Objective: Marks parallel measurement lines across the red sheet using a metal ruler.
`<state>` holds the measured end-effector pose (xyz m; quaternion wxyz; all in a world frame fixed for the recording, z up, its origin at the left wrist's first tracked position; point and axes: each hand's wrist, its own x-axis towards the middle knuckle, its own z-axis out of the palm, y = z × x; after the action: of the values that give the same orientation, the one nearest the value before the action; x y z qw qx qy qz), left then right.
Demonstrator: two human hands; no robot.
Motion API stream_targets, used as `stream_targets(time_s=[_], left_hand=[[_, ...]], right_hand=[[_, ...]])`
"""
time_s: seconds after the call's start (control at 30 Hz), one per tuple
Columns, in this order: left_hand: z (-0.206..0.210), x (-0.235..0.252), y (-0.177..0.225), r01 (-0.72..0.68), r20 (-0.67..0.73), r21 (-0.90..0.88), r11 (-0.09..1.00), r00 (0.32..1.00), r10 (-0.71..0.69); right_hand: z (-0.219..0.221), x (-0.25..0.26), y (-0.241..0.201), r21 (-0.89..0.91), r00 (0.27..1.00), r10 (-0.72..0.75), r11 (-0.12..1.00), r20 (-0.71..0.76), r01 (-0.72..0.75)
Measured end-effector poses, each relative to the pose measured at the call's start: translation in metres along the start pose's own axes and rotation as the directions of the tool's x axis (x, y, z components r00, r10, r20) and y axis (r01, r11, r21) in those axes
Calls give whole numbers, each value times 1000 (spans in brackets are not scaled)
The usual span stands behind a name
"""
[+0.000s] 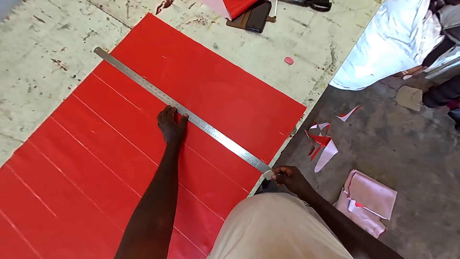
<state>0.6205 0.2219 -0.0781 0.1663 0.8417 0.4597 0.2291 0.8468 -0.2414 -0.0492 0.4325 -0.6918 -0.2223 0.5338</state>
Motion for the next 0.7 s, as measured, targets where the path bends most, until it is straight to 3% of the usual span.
stream_targets(time_s=[0.47, 0.7], left_hand=[[0, 1, 4, 45, 13, 16, 999, 999, -45], [5, -1, 9, 56, -63, 64, 996, 997, -52]], right_hand=[[-2, 2, 0, 40, 1000, 3, 999, -2, -3], [-8, 3, 11, -16, 999, -33, 999, 16, 33]])
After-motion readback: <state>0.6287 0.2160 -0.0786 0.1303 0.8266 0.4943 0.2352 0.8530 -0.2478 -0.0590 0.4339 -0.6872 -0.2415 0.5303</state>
